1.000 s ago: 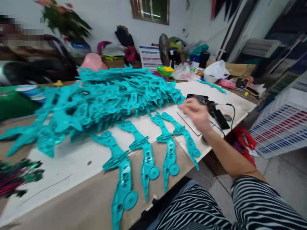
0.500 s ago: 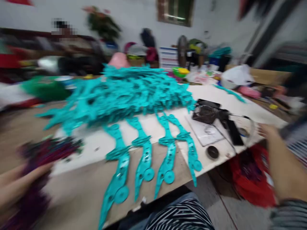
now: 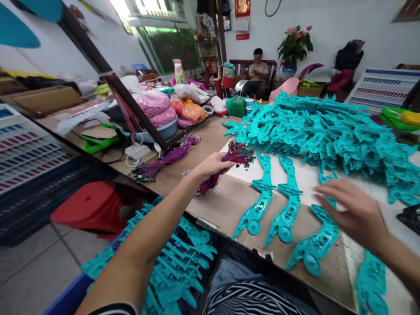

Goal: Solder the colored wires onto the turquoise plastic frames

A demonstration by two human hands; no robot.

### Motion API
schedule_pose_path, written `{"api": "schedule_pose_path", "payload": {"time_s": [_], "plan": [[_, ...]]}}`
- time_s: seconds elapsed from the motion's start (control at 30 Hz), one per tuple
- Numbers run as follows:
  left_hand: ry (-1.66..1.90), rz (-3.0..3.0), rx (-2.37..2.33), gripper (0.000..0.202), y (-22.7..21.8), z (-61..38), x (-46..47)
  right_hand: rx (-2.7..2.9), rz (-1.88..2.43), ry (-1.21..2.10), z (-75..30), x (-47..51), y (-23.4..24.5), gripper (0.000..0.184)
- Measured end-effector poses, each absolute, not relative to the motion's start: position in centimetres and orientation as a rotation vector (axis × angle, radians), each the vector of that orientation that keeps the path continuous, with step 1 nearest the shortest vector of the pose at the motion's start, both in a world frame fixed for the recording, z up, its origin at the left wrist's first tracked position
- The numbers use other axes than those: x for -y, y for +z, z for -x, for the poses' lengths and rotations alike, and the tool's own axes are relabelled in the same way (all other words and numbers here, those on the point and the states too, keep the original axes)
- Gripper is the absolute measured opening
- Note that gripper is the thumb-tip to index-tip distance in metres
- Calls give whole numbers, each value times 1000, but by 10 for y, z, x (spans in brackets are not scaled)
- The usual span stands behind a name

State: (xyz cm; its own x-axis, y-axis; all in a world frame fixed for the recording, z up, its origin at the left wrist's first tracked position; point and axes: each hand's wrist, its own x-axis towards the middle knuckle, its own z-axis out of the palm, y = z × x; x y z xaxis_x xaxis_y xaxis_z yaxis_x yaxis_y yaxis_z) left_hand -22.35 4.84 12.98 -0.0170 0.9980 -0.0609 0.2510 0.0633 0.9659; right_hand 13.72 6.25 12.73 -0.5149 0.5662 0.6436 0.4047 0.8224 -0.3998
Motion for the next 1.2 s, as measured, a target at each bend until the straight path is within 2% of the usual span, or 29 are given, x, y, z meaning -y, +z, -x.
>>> {"api": "schedule_pose_path", "payload": {"time_s": [0.1, 0.13, 0.23, 0.3, 0.33, 0.4, 0.5, 0.6, 0.7, 0.8, 0.87, 0.93, 1.0, 1.1, 1.2], "plan": [[1119, -1333, -1364, 22, 154, 239, -35, 2451, 440, 569, -43, -70, 112, 25], [1185, -1310, -1346, 22, 164, 244, -31, 2464, 425, 676, -9, -73, 105, 37], [1401, -1224, -1282, 23, 195, 255, -20, 2331, 473, 948, 83, -80, 90, 91], [1523, -1177, -1248, 22, 212, 260, -15, 2221, 394, 1141, 126, -83, 91, 110], [1581, -1156, -1237, 21, 220, 262, -13, 2171, 331, 1239, 142, -83, 94, 113], [1698, -1107, -1208, 16, 232, 264, -13, 2081, 207, 1443, 165, -80, 102, 107], [1850, -1047, -1117, 16, 246, 267, -15, 2016, 128, 1745, 180, -72, 112, 75], [1890, -1090, -1016, 22, 252, 274, -12, 2035, 191, 1842, 178, -72, 118, 48], [1902, -1136, -1021, 26, 240, 290, 2, 2286, 317, 1616, 164, -88, 124, 27], [1962, -1135, -1094, 20, 206, 313, 22, 2666, 397, 1015, 157, -116, 134, 10], [1991, -1160, -1111, 12, 174, 329, 34, 2798, 381, 507, 163, -136, 141, 14], [2005, -1206, -1177, 20, 138, 344, 42, 2828, 319, 82, 178, -153, 143, 17], [1959, -1335, -1375, 29, 101, 356, 48, 2827, 256, -195, 198, -167, 137, 21], [1463, -1549, -1824, 29, 50, 376, 57, 2930, 185, -346, 224, -181, 109, 32], [990, -1565, -2155, 55, 14, 398, 73, 3118, 128, -288, 232, -188, 71, 38]]}}
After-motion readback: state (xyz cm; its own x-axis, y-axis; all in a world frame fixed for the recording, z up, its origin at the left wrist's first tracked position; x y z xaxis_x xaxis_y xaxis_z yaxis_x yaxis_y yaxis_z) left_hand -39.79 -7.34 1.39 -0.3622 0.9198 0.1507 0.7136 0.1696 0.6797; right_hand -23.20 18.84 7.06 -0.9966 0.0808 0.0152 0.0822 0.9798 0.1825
